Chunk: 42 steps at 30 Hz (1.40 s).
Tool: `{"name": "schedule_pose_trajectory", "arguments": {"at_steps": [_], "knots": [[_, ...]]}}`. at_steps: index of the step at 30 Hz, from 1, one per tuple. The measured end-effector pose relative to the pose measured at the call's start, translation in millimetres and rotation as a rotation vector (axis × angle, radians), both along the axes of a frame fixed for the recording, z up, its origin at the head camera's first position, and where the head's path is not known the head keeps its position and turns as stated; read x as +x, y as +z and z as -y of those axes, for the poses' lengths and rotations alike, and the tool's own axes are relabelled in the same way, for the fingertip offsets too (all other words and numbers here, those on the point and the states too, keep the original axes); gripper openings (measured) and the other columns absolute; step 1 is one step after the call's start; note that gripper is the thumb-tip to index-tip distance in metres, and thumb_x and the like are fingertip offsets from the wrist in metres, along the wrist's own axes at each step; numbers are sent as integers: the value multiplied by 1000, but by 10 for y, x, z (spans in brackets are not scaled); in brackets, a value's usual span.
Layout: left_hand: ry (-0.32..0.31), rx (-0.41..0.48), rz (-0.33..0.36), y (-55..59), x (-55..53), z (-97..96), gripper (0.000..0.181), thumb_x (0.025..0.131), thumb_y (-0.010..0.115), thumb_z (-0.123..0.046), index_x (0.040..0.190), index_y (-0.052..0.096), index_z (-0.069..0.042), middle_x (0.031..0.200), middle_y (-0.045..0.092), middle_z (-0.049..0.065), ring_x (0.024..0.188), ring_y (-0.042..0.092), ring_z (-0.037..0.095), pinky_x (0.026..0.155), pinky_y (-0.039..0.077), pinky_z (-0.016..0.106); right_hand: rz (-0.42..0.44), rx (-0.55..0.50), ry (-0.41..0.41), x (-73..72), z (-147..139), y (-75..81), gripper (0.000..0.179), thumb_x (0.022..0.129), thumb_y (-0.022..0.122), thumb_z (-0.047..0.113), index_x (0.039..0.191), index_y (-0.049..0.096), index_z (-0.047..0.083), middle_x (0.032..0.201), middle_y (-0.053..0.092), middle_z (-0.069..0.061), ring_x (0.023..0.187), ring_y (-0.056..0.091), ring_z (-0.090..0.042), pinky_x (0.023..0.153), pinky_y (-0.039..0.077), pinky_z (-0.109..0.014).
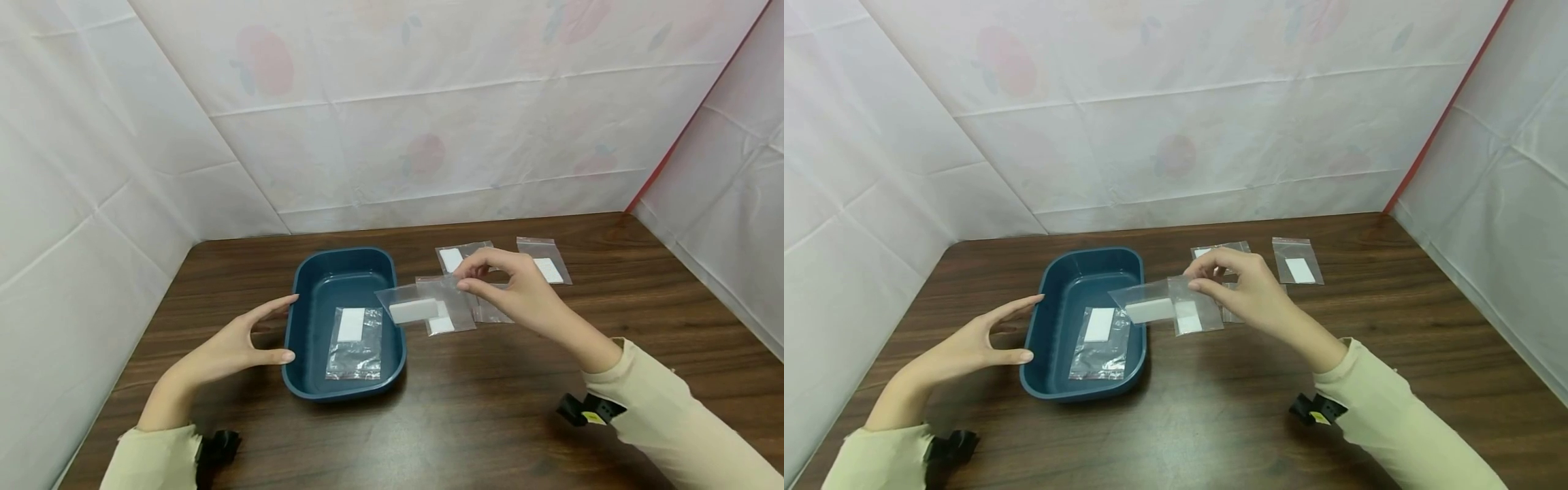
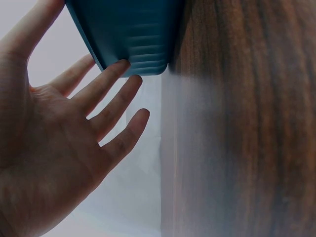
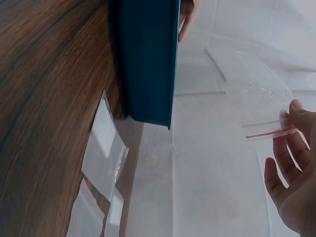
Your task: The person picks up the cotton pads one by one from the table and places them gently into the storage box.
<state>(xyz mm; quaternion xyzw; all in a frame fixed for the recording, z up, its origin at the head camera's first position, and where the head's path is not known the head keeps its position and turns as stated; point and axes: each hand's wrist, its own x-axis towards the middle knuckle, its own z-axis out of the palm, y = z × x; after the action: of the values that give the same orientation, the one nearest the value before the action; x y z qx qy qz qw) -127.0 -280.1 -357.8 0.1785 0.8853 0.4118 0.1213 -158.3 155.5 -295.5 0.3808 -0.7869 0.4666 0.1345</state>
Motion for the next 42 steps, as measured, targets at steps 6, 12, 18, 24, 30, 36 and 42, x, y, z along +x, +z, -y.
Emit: {"name": "schedule_pose_trajectory", "arguments": {"at_steps": [6, 12, 18, 24, 30, 36, 42], "knots": [[7, -4, 5, 9, 10, 2, 84, 88, 78, -30, 156, 30, -26, 158, 31, 12, 137, 31, 47, 95, 34, 73, -1, -18, 53, -38, 167, 11, 21, 83, 74, -8, 96, 72, 9, 88, 68, 2, 78, 56, -12, 71, 49, -25], [12, -4, 11, 11, 18, 7, 84, 87, 78, -31, 156, 30, -26, 157, 32, 12, 135, 34, 46, 95, 36, 71, -17, -37, 142, -62, 373, 31, 21, 83, 74, -9, 97, 71, 7, 87, 67, 3, 77, 56, -14, 68, 49, -27], [11, -8, 12, 7, 15, 11, 85, 87, 78, -32, 156, 30, -27, 157, 32, 12, 135, 34, 46, 95, 35, 72, 2, -54, 192, -69, 556, 12, 19, 83, 74, -7, 97, 71, 5, 88, 68, 1, 77, 57, -14, 71, 50, -28], [16, -8, 27, 10, 13, 10, 86, 87, 78, -33, 157, 29, -26, 158, 31, 12, 136, 32, 49, 95, 35, 72, 29, -54, 223, -72, 712, -44, 17, 84, 75, -4, 96, 71, 6, 88, 68, 2, 77, 56, -14, 72, 50, -31], [19, -10, 32, 18, 15, 8, 86, 87, 78, -33, 157, 29, -26, 158, 31, 14, 135, 32, 50, 94, 35, 72, 62, -35, 231, -59, 847, -102, 13, 85, 76, 0, 96, 71, 5, 88, 67, 4, 74, 56, -12, 66, 49, -30], [15, 1, 17, 16, 13, 4, 86, 86, 79, -32, 156, 30, -25, 157, 33, 13, 137, 32, 47, 99, 33, 71, 119, 6, 204, -40, 946, -195, 9, 88, 75, 6, 96, 72, 8, 88, 67, 7, 79, 56, -10, 72, 50, -32], [11, 4, 17, 19, 14, 2, 85, 87, 79, -31, 156, 30, -26, 157, 33, 13, 137, 33, 46, 98, 34, 71, 183, 33, 209, -39, 1006, -312, 6, 90, 73, 10, 96, 71, 9, 90, 67, 6, 81, 56, -10, 74, 50, -30]]}}
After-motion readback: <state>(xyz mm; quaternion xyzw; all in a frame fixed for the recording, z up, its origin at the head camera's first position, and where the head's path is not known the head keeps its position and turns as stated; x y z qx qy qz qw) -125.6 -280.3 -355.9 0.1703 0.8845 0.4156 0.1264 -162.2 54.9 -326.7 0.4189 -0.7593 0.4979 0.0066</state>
